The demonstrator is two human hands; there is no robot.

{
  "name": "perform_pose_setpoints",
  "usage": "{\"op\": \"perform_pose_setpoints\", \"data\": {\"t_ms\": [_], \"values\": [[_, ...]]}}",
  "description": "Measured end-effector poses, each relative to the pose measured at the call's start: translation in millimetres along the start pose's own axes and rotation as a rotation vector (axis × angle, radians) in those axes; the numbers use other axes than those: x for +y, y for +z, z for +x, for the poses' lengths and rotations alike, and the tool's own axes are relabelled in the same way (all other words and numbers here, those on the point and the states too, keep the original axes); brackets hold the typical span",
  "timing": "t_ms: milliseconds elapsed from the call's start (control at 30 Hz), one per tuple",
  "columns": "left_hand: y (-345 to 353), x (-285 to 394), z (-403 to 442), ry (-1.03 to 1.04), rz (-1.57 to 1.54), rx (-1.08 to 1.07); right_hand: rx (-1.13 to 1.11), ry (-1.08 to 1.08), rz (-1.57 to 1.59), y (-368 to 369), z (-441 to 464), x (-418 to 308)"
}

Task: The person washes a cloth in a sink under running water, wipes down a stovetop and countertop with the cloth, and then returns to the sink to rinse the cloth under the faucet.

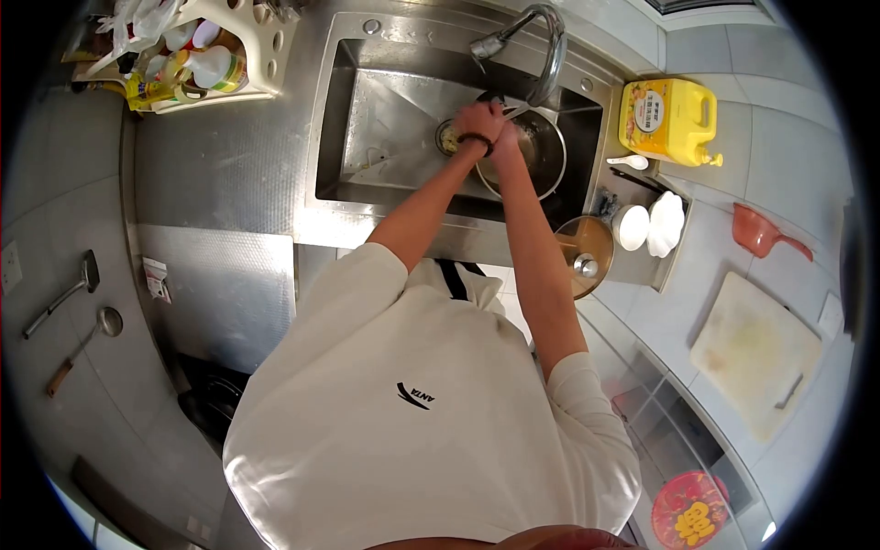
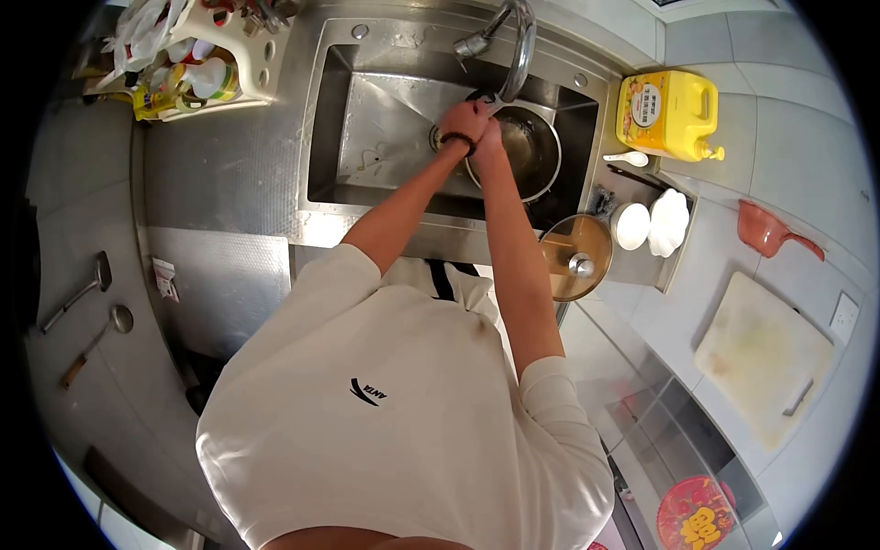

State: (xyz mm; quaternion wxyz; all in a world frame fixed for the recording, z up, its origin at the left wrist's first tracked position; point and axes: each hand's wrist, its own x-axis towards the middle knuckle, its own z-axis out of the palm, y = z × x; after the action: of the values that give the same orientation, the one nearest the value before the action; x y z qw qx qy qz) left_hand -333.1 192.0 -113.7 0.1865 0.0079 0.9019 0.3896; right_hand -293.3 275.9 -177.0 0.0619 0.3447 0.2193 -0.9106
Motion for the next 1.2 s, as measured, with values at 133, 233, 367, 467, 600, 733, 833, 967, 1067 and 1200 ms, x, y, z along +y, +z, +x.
{"op": "perform_pose_setpoints", "data": {"t_ms": [133, 233, 367, 467, 600, 733, 833, 967, 1067, 1200], "values": [[0, -19, 7, 0.255, 0.119, 0.228, -0.144, 0.073, 0.206, 56, -38, 14], [-12, -25, 9, 0.395, -0.105, 0.116, -0.211, 0.132, 0.196, 58, -36, 18], [-10, -21, -3, 0.371, -0.279, -0.141, -0.111, -0.105, 0.131, -34, 52, 23], [2, -31, -1, 0.394, -0.278, 0.063, -0.231, -0.066, 0.075, -21, 35, 13], [27, -47, 7, -0.190, -0.349, 0.088, 0.365, -0.444, -0.501, 55, -28, 10], [-18, -36, -2, -0.833, -1.079, -0.628, 0.606, -0.773, -1.044, 65, -44, -2], [15, -65, 16, -0.899, -1.155, -0.745, 0.547, -0.789, -1.271, 88, -74, -8], [64, -86, 35, -0.668, -1.251, -0.698, 0.604, -0.637, -1.473, 91, -78, -16], [72, -77, 30, -0.604, -1.298, -0.608, 0.705, -0.762, -1.679, 75, -65, -11], [80, -78, 40, -0.617, -1.135, -0.473, 0.766, -0.451, -1.751, 68, -69, -4]]}}
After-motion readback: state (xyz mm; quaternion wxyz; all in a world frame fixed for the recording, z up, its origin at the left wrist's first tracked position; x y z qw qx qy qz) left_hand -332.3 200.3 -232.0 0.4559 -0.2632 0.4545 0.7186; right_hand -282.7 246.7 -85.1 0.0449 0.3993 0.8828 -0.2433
